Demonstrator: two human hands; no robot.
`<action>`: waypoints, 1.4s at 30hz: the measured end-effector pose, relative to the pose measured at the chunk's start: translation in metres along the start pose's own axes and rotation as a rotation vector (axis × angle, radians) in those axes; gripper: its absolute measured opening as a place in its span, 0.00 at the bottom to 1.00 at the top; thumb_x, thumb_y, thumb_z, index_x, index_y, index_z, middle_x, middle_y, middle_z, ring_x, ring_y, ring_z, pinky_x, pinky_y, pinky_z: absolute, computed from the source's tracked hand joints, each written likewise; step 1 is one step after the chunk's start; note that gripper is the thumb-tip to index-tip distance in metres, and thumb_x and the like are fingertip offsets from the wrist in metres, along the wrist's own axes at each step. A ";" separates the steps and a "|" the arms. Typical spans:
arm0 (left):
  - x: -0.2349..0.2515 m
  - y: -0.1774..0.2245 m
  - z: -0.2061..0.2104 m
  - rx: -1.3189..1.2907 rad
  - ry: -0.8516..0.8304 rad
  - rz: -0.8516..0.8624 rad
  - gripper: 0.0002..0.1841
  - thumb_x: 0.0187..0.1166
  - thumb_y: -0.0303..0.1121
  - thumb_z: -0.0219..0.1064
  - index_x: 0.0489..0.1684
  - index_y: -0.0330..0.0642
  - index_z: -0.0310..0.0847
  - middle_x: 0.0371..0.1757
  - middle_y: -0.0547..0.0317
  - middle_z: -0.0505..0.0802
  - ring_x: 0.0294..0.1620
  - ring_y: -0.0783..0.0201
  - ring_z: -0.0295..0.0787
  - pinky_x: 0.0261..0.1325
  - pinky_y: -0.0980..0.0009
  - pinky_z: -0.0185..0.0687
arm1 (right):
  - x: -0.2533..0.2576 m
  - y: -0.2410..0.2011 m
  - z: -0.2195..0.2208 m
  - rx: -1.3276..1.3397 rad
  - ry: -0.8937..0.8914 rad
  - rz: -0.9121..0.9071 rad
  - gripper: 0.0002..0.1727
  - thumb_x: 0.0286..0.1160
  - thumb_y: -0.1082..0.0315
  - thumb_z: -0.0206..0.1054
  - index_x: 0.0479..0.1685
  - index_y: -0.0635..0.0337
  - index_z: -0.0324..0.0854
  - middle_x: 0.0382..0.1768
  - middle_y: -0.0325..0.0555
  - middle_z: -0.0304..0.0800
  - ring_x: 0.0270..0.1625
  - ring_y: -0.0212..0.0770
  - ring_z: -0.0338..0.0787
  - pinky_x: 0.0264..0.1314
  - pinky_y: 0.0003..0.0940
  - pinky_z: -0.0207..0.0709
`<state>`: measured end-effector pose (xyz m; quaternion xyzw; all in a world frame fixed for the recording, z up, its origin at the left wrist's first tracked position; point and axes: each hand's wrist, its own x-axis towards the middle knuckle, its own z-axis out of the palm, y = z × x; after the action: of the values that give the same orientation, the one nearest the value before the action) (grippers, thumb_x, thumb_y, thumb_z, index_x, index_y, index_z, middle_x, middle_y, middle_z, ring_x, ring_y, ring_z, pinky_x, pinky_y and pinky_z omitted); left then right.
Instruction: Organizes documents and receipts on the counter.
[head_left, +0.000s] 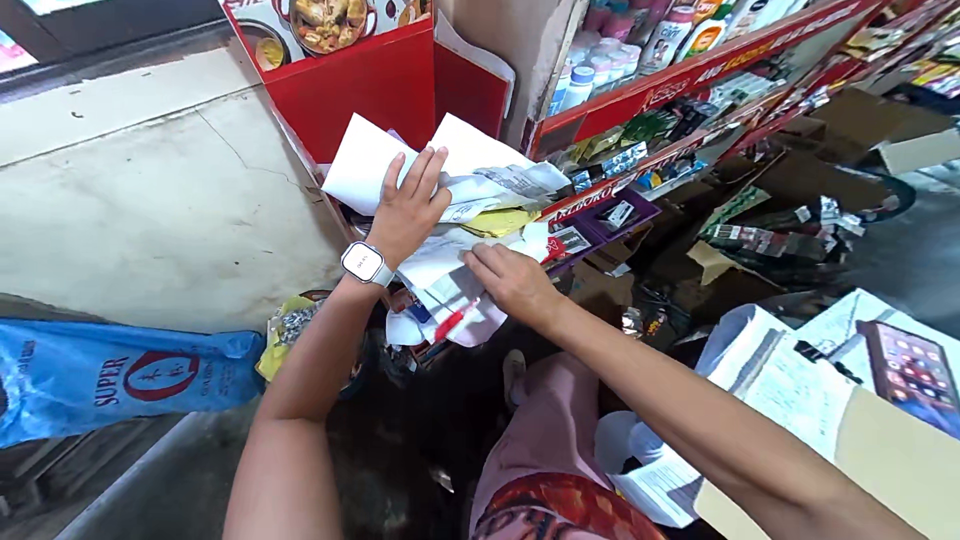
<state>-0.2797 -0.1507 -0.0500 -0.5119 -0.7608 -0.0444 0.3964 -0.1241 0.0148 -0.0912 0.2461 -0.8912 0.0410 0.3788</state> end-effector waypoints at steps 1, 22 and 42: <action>0.000 0.000 -0.001 -0.005 -0.014 0.004 0.06 0.70 0.25 0.74 0.39 0.42 0.83 0.83 0.40 0.77 0.88 0.44 0.66 0.86 0.38 0.50 | -0.005 -0.004 -0.006 -0.003 0.028 -0.008 0.15 0.69 0.82 0.64 0.53 0.69 0.89 0.47 0.59 0.92 0.37 0.54 0.90 0.31 0.42 0.82; -0.050 0.039 -0.001 -0.143 -0.164 -0.116 0.27 0.62 0.52 0.82 0.40 0.35 0.84 0.87 0.33 0.69 0.91 0.36 0.58 0.86 0.29 0.39 | -0.106 0.026 -0.064 0.840 -0.249 1.473 0.19 0.73 0.60 0.76 0.56 0.59 0.79 0.29 0.39 0.80 0.22 0.27 0.71 0.25 0.26 0.67; -0.036 0.034 -0.005 -0.144 -0.229 0.004 0.30 0.63 0.54 0.81 0.42 0.30 0.85 0.87 0.30 0.68 0.91 0.33 0.56 0.85 0.24 0.38 | -0.057 -0.025 -0.053 1.465 -0.086 1.649 0.21 0.94 0.47 0.48 0.48 0.55 0.77 0.24 0.34 0.85 0.08 0.21 0.59 0.09 0.16 0.54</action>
<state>-0.2436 -0.1636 -0.0810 -0.5422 -0.7949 -0.0393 0.2694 -0.0439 0.0294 -0.0959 -0.2577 -0.5544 0.7906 -0.0335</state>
